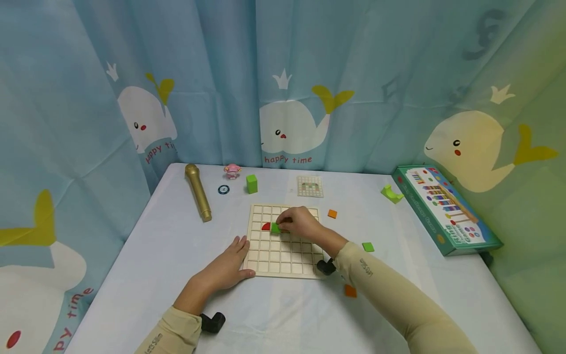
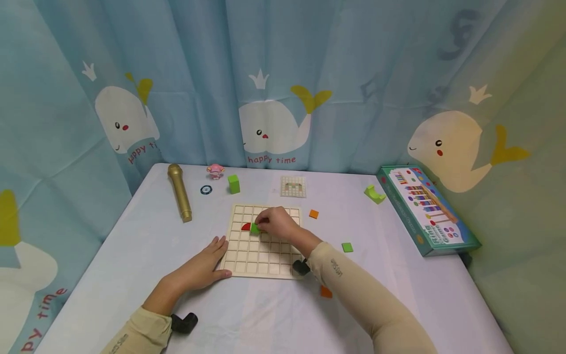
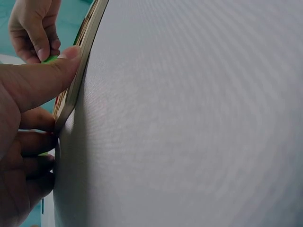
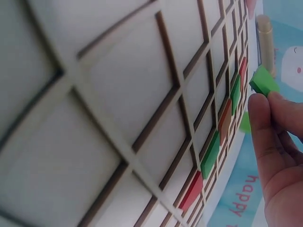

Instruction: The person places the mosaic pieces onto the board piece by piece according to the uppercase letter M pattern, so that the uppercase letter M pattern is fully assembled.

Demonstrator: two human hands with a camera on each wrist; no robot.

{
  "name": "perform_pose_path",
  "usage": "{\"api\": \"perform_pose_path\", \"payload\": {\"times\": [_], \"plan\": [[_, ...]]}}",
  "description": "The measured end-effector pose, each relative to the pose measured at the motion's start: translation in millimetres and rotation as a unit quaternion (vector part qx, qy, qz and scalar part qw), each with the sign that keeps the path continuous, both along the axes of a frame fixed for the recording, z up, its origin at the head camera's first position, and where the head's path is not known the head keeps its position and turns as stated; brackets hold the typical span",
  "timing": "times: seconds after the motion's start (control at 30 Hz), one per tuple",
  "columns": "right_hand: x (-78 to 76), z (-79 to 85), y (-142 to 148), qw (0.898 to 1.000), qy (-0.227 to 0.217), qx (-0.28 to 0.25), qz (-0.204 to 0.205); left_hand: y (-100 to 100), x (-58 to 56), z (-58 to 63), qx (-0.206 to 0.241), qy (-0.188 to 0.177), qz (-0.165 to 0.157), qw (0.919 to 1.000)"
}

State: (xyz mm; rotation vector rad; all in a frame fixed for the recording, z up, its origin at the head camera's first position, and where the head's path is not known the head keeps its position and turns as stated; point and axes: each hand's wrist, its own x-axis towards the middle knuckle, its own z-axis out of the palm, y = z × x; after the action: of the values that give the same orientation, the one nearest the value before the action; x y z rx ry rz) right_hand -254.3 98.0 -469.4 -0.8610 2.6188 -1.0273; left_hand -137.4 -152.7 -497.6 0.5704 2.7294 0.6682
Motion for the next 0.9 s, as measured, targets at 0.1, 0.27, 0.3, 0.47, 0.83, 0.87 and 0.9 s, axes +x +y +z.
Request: {"api": "perform_pose_path", "payload": {"times": [0.1, 0.27, 0.3, 0.47, 0.83, 0.87, 0.9], "plan": [[-0.5, -1.9, -4, 1.000, 0.005, 0.008, 0.004, 0, -0.6, -1.8, 0.000, 0.002, 0.000, 1.0000], [0.6, -4.1, -10, 1.000, 0.012, 0.018, 0.008, -1, -0.8, -3.8, -0.001, 0.003, 0.003, 1.0000], [0.9, -4.4, -12, 1.000, 0.013, 0.019, 0.010, -1, -0.7, -4.2, -0.001, 0.003, 0.003, 1.0000], [1.6, -4.4, -17, 1.000, 0.015, 0.021, 0.017, -1, -0.8, -3.8, -0.004, 0.001, 0.001, 1.0000], [-0.4, -8.0, -29, 0.999, 0.001, 0.039, 0.026, 0, -0.6, -0.9, -0.006, -0.002, 0.001, 1.0000], [-0.3, -8.0, -30, 0.999, 0.001, 0.041, 0.028, 0, -0.7, -0.9, -0.007, -0.001, 0.002, 1.0000], [-0.3, -7.8, -31, 0.999, 0.002, 0.043, 0.031, 0, -0.7, -1.0, -0.007, -0.001, 0.002, 1.0000]]}}
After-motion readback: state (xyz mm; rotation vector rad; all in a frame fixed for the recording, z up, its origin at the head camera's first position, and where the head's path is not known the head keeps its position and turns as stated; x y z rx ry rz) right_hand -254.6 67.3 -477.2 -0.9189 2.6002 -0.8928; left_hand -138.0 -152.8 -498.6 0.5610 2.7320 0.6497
